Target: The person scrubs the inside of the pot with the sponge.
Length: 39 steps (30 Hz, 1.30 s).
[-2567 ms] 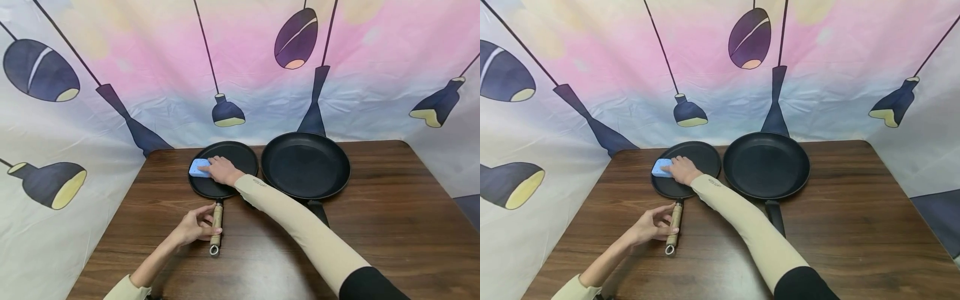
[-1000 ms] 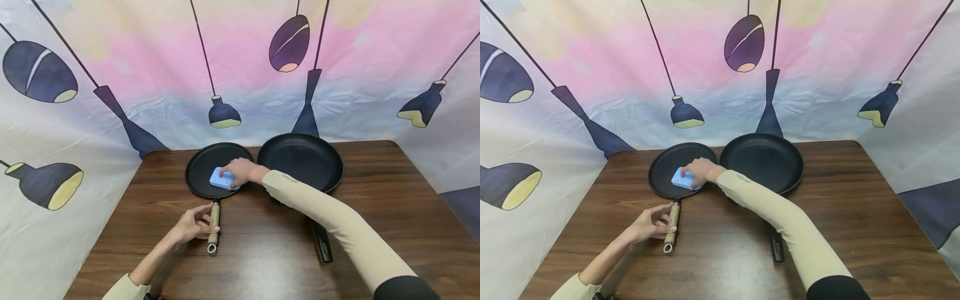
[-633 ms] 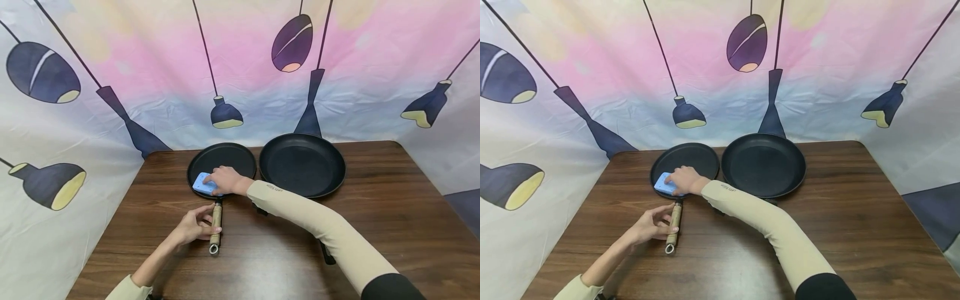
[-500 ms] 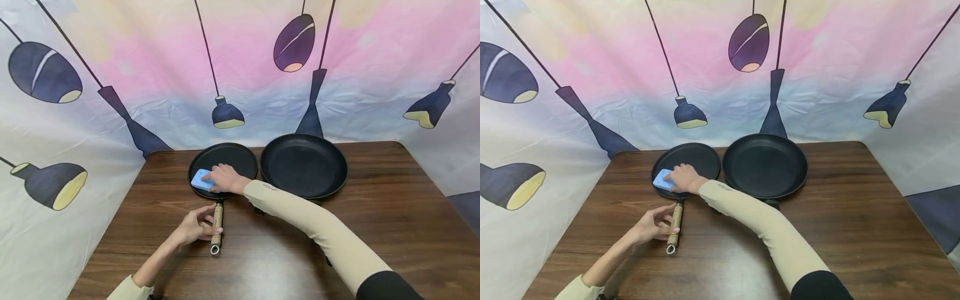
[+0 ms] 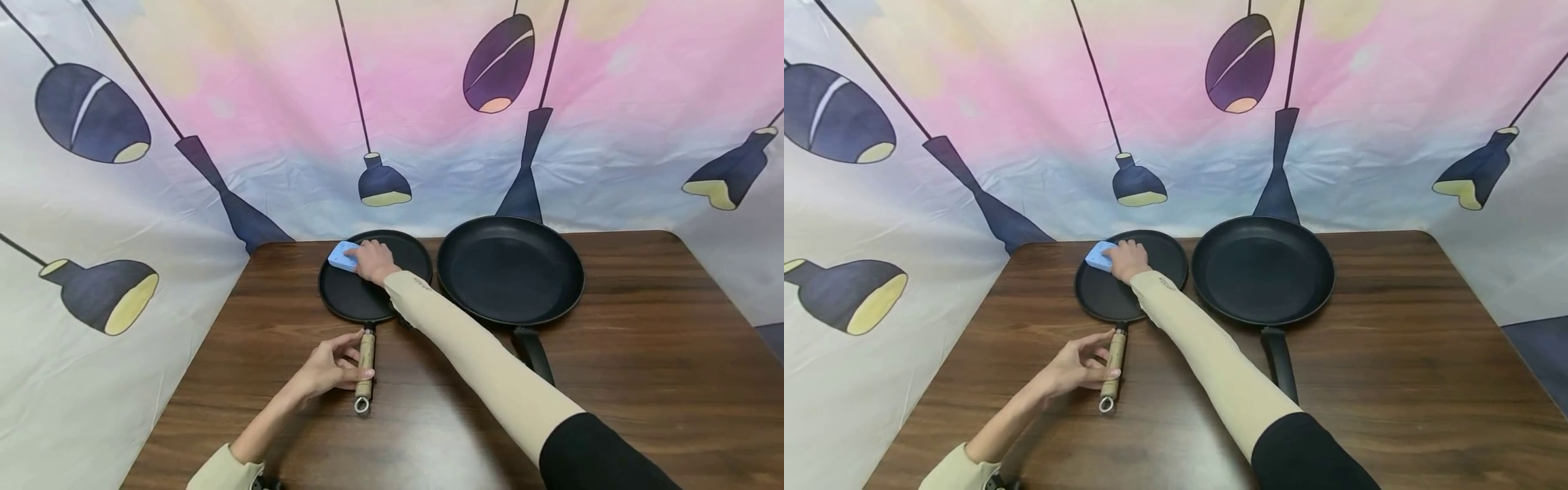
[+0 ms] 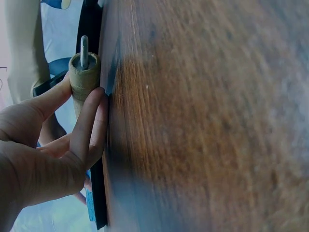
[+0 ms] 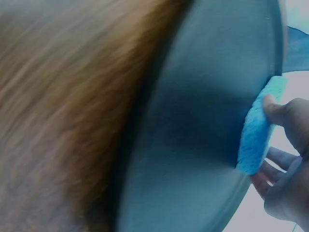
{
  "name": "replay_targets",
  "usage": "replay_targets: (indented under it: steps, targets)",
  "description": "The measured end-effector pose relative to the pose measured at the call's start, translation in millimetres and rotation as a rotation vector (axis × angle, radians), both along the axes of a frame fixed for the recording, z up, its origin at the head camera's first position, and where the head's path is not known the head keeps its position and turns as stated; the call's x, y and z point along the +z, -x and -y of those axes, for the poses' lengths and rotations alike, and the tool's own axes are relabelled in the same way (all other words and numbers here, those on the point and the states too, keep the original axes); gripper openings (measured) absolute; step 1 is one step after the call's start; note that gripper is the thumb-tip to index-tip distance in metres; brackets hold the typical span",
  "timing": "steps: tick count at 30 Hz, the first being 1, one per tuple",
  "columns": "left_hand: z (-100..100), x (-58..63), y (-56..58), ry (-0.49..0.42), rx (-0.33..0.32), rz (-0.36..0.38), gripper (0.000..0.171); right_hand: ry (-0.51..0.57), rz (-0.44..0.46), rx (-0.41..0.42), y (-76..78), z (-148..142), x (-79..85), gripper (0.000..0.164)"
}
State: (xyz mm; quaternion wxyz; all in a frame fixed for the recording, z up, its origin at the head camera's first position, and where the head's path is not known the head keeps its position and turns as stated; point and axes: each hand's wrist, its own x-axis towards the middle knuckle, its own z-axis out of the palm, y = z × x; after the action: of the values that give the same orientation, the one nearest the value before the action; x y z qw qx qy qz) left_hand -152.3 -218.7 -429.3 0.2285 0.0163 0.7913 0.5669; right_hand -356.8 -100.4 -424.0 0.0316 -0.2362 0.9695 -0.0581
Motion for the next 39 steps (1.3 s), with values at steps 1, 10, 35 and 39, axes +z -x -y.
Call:
replay_targets:
  steps: [1,10,35,39]
  targets:
    - [-1.3,0.0,1.0,-0.002,0.000,-0.001,0.086,0.008,0.005,-0.003,0.8,-1.9,0.1,0.048]
    - [-3.0,-2.4,2.9,-0.003,-0.008,0.003,0.085,-0.025,0.021,0.136,-3.7,-19.3,-9.0,0.051]
    - [1.2,-3.1,2.2,-0.006,-0.032,-0.024,0.088,-0.005,0.173,0.394,-53.4,-55.3,14.6,0.056]
    - [2.0,-3.0,0.0,-0.014,-0.030,-0.033,0.088,0.006,0.175,0.360,-53.6,-49.5,16.0,0.055]
